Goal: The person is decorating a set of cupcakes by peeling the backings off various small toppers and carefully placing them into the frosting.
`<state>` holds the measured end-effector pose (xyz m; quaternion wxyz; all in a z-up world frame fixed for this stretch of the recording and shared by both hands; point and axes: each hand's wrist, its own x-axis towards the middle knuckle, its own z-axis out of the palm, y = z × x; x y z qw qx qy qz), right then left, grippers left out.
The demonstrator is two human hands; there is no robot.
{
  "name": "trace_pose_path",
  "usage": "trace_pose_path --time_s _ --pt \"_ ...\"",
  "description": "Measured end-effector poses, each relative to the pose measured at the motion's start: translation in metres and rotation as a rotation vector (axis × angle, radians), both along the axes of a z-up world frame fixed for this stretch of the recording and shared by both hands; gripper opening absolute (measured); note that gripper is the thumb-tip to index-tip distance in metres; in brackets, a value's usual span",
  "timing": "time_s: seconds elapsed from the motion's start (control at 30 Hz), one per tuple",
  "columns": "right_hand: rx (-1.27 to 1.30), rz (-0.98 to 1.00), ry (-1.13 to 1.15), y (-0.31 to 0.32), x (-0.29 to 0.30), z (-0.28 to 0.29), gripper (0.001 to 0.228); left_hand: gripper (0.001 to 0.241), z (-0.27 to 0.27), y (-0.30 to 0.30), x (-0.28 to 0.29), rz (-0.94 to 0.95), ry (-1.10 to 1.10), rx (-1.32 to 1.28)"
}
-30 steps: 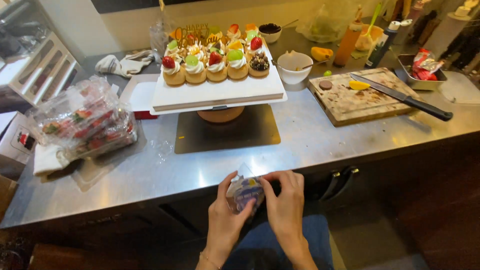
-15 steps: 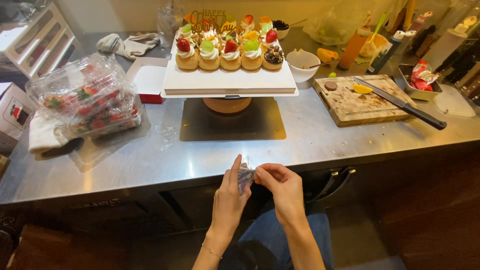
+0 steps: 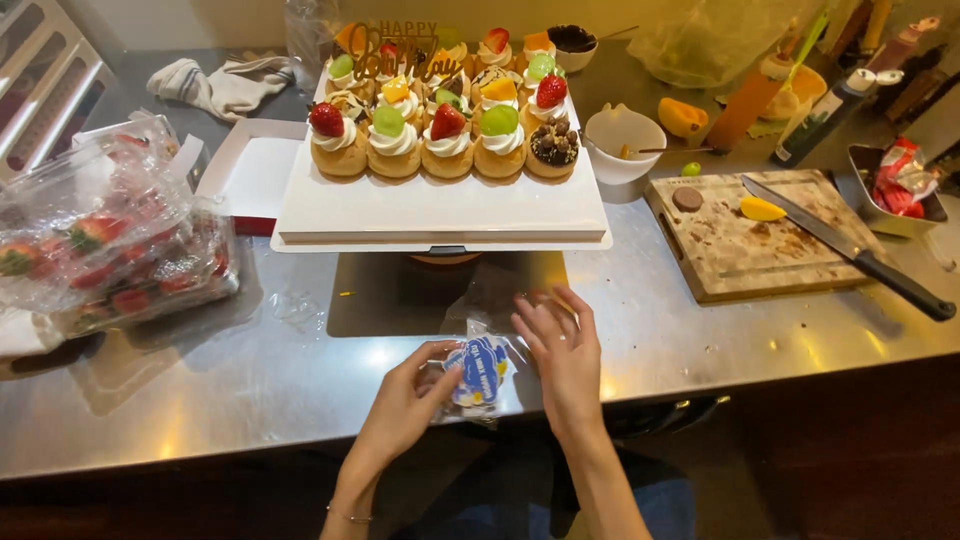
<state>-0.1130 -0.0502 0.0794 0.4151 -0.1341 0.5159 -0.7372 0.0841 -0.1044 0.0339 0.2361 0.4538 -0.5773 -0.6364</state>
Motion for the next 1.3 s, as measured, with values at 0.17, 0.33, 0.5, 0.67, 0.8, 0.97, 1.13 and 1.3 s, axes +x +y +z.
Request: trace_pose_path --time_s 0.17,0.33,0.5,0.67,0.8,0.97,1.13,1.3 --pt "-0.002 0.291 0.830 0.001 -0.049 -0.057 0.025 0.036 -0.009 0.003 -0.020 0.180 -0.022 -0.084" --pt "0.098 0.466 1.134 -0.010 -0.097 -0.067 0.039 0.029 -0.022 0.008 -0.034 0.274 -0.053 -0.186" --pt "-0.004 0.652 0.931 -0.012 -0.102 -0.074 0.007 0.029 -0.036 0.010 -0.042 0.310 -0.139 -0.390" --pt "-0.060 0.859 0.540 -0.012 -0.118 -0.060 0.016 0.026 -0.043 0.008 -0.044 0.371 -0.157 -0.471" --pt "-0.069 1.097 0.371 -0.010 -0.117 -0.046 0.033 0.028 -0.060 0.008 -0.038 0.407 -0.132 -0.556" --pt "0.086 0.982 0.216 -0.003 -0.092 -0.022 0.027 0.022 -0.064 0.008 -0.025 0.395 -0.094 -0.640" --pt "-0.060 0.911 0.563 -0.011 -0.068 -0.060 0.041 0.022 -0.052 -0.001 -0.009 0.321 -0.062 -0.748" --pt "0.016 0.887 0.684 -0.017 -0.035 -0.077 0.047 0.023 -0.061 -0.017 0.003 0.228 -0.008 -0.833"
